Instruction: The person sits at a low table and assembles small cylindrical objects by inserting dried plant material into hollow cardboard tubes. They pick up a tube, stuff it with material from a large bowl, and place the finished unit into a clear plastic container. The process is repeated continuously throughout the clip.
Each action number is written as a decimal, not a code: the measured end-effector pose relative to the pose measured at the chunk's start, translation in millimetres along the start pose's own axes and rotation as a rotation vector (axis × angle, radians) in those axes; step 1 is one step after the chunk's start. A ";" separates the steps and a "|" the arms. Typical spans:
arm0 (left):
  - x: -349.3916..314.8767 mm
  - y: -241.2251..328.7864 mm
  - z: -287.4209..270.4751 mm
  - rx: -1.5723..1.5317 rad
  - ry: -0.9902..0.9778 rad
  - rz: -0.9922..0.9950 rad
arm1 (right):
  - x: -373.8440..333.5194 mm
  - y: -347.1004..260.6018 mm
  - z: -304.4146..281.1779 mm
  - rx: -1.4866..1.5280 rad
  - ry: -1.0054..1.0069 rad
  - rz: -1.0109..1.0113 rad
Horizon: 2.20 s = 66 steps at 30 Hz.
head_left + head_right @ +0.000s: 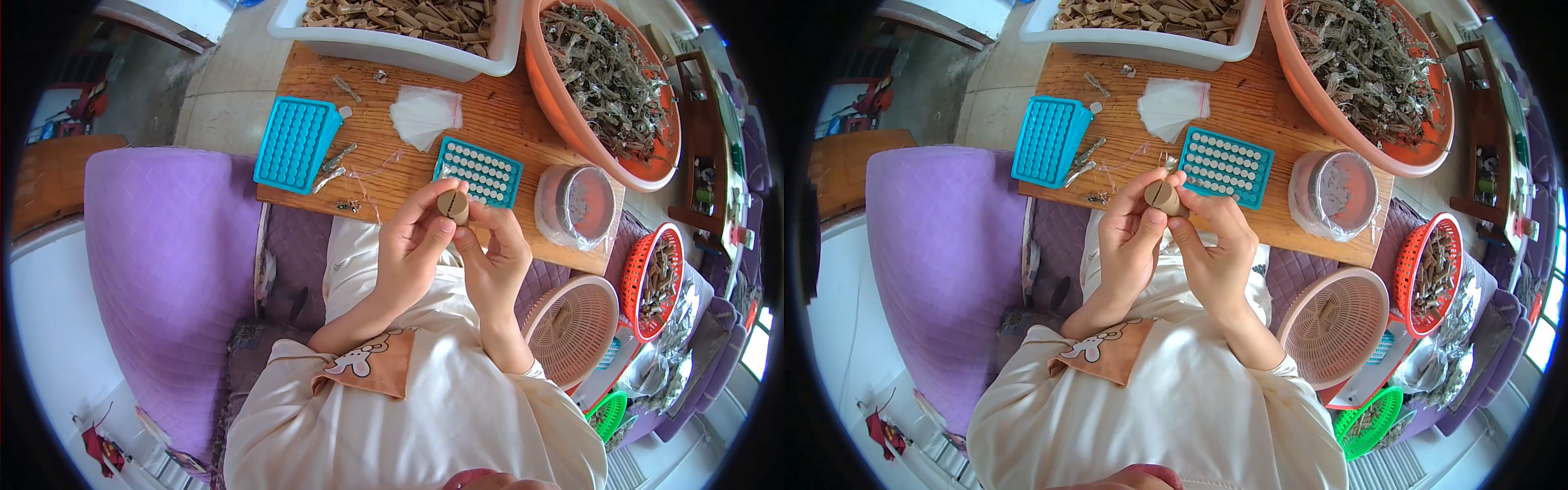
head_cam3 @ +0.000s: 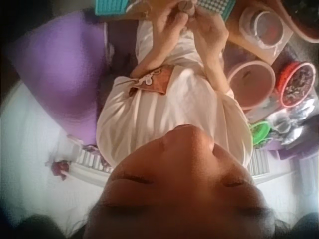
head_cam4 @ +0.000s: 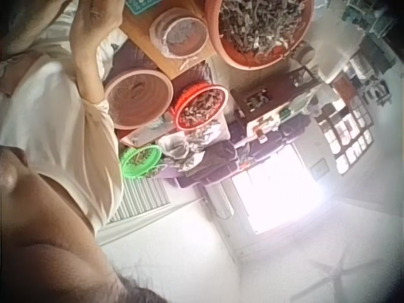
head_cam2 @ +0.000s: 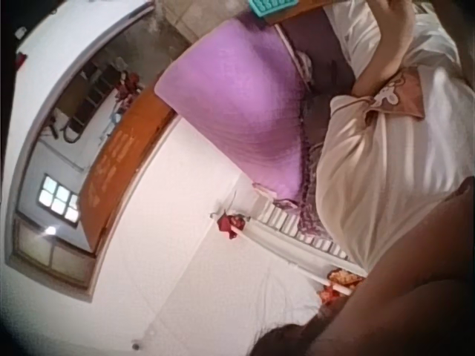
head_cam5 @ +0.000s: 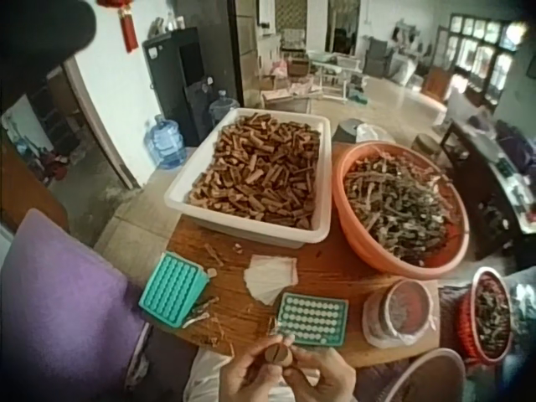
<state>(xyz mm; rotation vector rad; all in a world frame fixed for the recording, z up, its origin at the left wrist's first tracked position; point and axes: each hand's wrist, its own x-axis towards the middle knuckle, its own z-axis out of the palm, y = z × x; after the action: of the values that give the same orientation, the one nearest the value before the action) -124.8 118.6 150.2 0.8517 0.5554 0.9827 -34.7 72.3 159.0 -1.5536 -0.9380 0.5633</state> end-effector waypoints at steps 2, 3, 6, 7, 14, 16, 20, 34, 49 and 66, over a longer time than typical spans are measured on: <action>-2.6 -0.4 2.0 0.018 0.020 -0.019 | -0.8 1.5 -1.0 -0.021 -0.020 0.012; -3.9 -0.5 3.2 0.027 0.031 -0.028 | -0.8 2.3 -1.3 -0.032 -0.030 0.018; -5.6 -0.2 7.8 0.076 0.020 -0.018 | -2.2 5.4 -0.7 -0.104 -0.054 -0.012; -5.4 -1.8 7.8 0.097 0.007 0.002 | -1.6 3.5 -0.8 -0.131 -0.082 -0.009; -5.3 -10.4 5.4 0.194 -0.083 0.124 | -4.4 -9.1 -2.4 -0.197 -0.260 -0.070; -3.9 -13.0 4.5 0.174 -0.118 0.117 | -9.8 -5.2 -2.1 -0.219 -0.246 -0.030; -1.0 -15.5 5.8 0.037 -0.149 0.017 | -9.2 0.0 -5.9 -0.192 -0.233 0.026; 18.7 -13.9 -18.4 -0.517 -0.150 -0.348 | 84.1 89.8 -164.3 -1.041 -0.157 0.227; 21.2 -21.8 -25.3 -0.938 -0.054 -0.566 | 87.0 97.4 -160.0 -0.943 -0.109 0.165; 21.5 -21.5 -30.0 -0.946 -0.033 -0.647 | 70.1 73.4 -173.8 -0.132 0.134 0.494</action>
<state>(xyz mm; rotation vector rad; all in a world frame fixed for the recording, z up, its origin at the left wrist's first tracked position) -126.7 142.5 114.8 -0.1674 0.2445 0.5171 160.2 28.5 134.3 -1.9324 -0.4923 0.7408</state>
